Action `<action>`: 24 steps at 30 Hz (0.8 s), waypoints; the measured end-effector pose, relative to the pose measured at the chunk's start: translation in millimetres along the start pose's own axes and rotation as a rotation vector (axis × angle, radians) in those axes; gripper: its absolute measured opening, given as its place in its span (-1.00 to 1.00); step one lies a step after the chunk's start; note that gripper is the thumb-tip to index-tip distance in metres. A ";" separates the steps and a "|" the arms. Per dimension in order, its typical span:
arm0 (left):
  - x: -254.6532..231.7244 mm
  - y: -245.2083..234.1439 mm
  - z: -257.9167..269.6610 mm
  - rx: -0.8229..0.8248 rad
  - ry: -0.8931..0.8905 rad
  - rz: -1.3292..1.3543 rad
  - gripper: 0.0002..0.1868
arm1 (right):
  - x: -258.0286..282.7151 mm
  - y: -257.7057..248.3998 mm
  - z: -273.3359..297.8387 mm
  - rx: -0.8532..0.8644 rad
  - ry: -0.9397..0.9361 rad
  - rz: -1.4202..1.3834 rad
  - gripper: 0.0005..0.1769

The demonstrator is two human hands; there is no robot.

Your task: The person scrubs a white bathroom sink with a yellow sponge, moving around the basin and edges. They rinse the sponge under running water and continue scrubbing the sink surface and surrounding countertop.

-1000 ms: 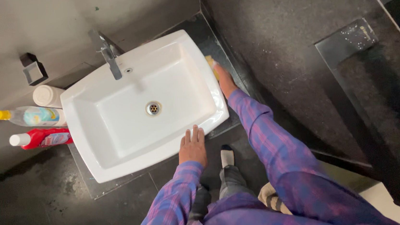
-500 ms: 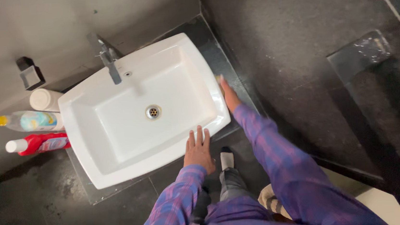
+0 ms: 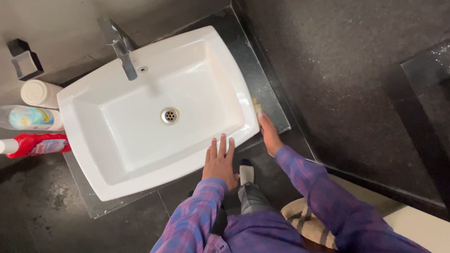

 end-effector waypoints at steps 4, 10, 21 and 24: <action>0.2 0.1 -1.6 0.012 -0.001 -0.004 0.21 | 5.7 33.3 -36.5 0.099 0.130 -0.106 -0.24; 3.2 4.0 -2.0 0.007 -0.006 0.008 0.22 | 74.3 72.5 -68.3 0.143 -0.203 0.003 -0.35; 6.6 11.6 -8.2 0.023 -0.014 0.006 0.25 | -17.5 0.1 38.3 -0.040 0.071 -0.267 -0.37; 6.1 14.5 -9.6 0.010 -0.004 0.003 0.26 | -4.3 20.0 -3.5 0.057 0.109 -0.247 -0.34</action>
Point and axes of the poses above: each hand's wrist, its own z-axis away from the middle knuckle, its own y-axis out of the palm, x = y × z, the point moved 9 cm from there along -z, towards the middle knuckle, and after that the axes turned 11 degrees about -x, right-handed, at the moved point
